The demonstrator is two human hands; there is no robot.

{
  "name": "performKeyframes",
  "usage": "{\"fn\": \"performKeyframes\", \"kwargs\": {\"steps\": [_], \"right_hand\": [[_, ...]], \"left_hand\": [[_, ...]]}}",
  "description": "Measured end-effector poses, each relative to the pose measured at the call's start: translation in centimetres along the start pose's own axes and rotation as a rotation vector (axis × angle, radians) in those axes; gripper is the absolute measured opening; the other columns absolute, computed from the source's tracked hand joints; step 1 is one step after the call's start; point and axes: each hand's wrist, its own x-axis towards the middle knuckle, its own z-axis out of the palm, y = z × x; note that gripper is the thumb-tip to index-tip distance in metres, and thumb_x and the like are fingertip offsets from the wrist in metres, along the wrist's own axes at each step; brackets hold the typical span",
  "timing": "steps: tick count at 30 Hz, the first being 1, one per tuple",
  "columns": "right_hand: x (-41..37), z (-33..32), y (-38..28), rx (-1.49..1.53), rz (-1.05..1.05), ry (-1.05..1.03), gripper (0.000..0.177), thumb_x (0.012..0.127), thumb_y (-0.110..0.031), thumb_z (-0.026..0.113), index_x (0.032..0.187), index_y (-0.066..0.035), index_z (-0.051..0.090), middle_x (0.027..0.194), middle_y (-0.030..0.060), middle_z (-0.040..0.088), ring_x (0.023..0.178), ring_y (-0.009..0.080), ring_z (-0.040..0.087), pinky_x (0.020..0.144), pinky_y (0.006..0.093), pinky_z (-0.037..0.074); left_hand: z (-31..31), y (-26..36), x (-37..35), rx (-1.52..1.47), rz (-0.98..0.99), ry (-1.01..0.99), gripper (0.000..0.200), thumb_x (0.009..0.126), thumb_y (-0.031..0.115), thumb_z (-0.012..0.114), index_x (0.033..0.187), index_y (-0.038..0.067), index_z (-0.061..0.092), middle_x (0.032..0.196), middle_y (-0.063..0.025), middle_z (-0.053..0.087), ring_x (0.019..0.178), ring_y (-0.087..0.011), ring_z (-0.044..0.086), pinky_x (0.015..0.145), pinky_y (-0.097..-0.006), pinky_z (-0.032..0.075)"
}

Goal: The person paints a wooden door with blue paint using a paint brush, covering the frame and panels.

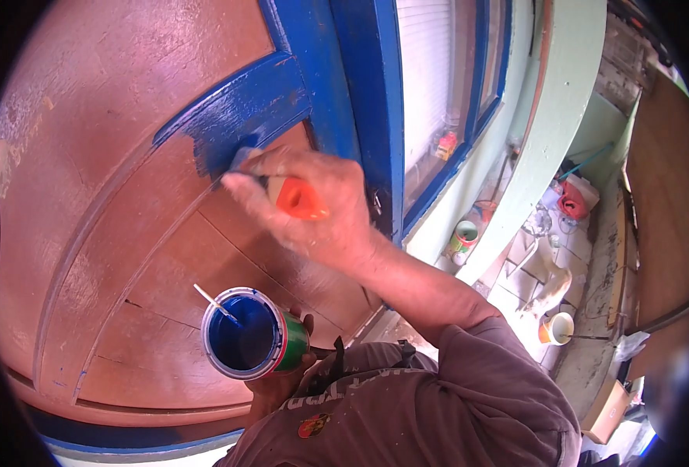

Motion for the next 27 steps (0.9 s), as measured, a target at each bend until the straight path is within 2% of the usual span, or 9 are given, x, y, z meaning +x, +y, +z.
{"fn": "performKeyframes", "kwargs": {"steps": [3, 6, 8, 9, 13, 16, 17, 25, 27], "right_hand": [[0.0, -0.1, 0.2, 0.208, -0.007, -0.012, 0.019, 0.092, -0.017, 0.081, 0.089, 0.000, 0.073, 0.083, 0.0099, 0.076, 0.064, 0.0120, 0.069, 0.057, 0.0240, 0.054], [1.4, -1.5, 0.8, 0.301, 0.282, 0.121, 0.021, 0.096, -0.018, 0.077, 0.090, 0.002, 0.074, 0.082, 0.0086, 0.075, 0.060, 0.0112, 0.067, 0.055, 0.0236, 0.052], [2.5, -3.0, 3.2, 0.103, 0.250, 0.113, 0.022, 0.098, -0.017, 0.074, 0.089, 0.003, 0.074, 0.081, 0.0079, 0.074, 0.060, 0.0090, 0.065, 0.054, 0.0239, 0.051], [2.8, -3.2, 3.6, 0.167, 0.365, 0.181, 0.021, 0.098, -0.016, 0.075, 0.088, 0.003, 0.073, 0.080, 0.0072, 0.073, 0.059, 0.0093, 0.063, 0.054, 0.0238, 0.051], [2.9, -4.5, 4.4, -0.065, 0.238, 0.224, 0.016, 0.094, -0.010, 0.077, 0.087, 0.002, 0.071, 0.081, 0.0074, 0.072, 0.065, 0.0132, 0.067, 0.058, 0.0263, 0.053], [2.6, -4.8, 3.9, -0.489, -0.276, 0.147, 0.012, 0.091, -0.007, 0.079, 0.089, 0.001, 0.071, 0.081, 0.0106, 0.072, 0.068, 0.0176, 0.070, 0.060, 0.0276, 0.054], [2.7, -5.1, 3.9, -0.546, -0.321, 0.159, 0.013, 0.087, -0.004, 0.081, 0.089, -0.001, 0.069, 0.083, 0.0127, 0.073, 0.070, 0.0226, 0.071, 0.062, 0.0294, 0.056], [0.7, -0.2, 2.4, -0.334, -0.450, -0.082, 0.017, 0.085, -0.011, 0.082, 0.088, -0.005, 0.066, 0.090, 0.0084, 0.076, 0.077, 0.0228, 0.075, 0.066, 0.0318, 0.060], [-0.1, 0.6, 0.9, -0.202, -0.400, -0.136, 0.018, 0.085, -0.013, 0.082, 0.093, -0.006, 0.068, 0.090, 0.0074, 0.077, 0.078, 0.0222, 0.075, 0.067, 0.0325, 0.061]], "left_hand": [[0.1, 0.2, 0.2, -0.061, -0.015, 0.021, 0.092, 0.090, 0.075, 0.056, 0.158, 0.016, 0.036, 0.161, -0.0146, 0.041, 0.151, -0.0390, 0.032, 0.096, -0.0599, 0.051], [0.3, 0.2, 0.3, -0.082, -0.025, 0.021, 0.090, 0.091, 0.074, 0.056, 0.158, 0.017, 0.036, 0.161, -0.0149, 0.040, 0.151, -0.0387, 0.031, 0.096, -0.0610, 0.051], [0.2, 0.4, 0.3, -0.075, -0.026, 0.008, 0.089, 0.091, 0.073, 0.056, 0.157, 0.017, 0.036, 0.161, -0.0152, 0.041, 0.151, -0.0387, 0.032, 0.096, -0.0613, 0.050], [0.1, 0.4, 0.4, -0.073, -0.026, 0.001, 0.088, 0.091, 0.072, 0.057, 0.157, 0.017, 0.037, 0.160, -0.0155, 0.042, 0.150, -0.0387, 0.033, 0.097, -0.0613, 0.050], [0.4, 0.4, 0.5, -0.057, -0.019, 0.030, 0.084, 0.093, 0.066, 0.060, 0.156, 0.015, 0.038, 0.156, -0.0162, 0.047, 0.146, -0.0388, 0.040, 0.095, -0.0587, 0.052], [-0.6, 0.5, 0.0, 0.128, 0.041, 0.032, 0.080, 0.095, 0.061, 0.060, 0.156, 0.014, 0.038, 0.153, -0.0166, 0.050, 0.143, -0.0386, 0.045, 0.093, -0.0554, 0.054], [-0.8, 0.5, -0.1, 0.170, 0.060, 0.032, 0.078, 0.096, 0.059, 0.060, 0.156, 0.013, 0.038, 0.153, -0.0167, 0.051, 0.143, -0.0386, 0.046, 0.092, -0.0544, 0.055], [1.5, 0.2, 0.1, -0.007, 0.035, 0.039, 0.079, 0.097, 0.061, 0.058, 0.156, 0.013, 0.036, 0.154, -0.0179, 0.049, 0.143, -0.0407, 0.044, 0.095, -0.0576, 0.055], [1.9, 0.3, 0.5, -0.027, 0.012, -0.004, 0.076, 0.097, 0.050, 0.064, 0.156, 0.013, 0.036, 0.154, -0.0171, 0.049, 0.143, -0.0390, 0.045, 0.102, -0.0581, 0.053]]}}
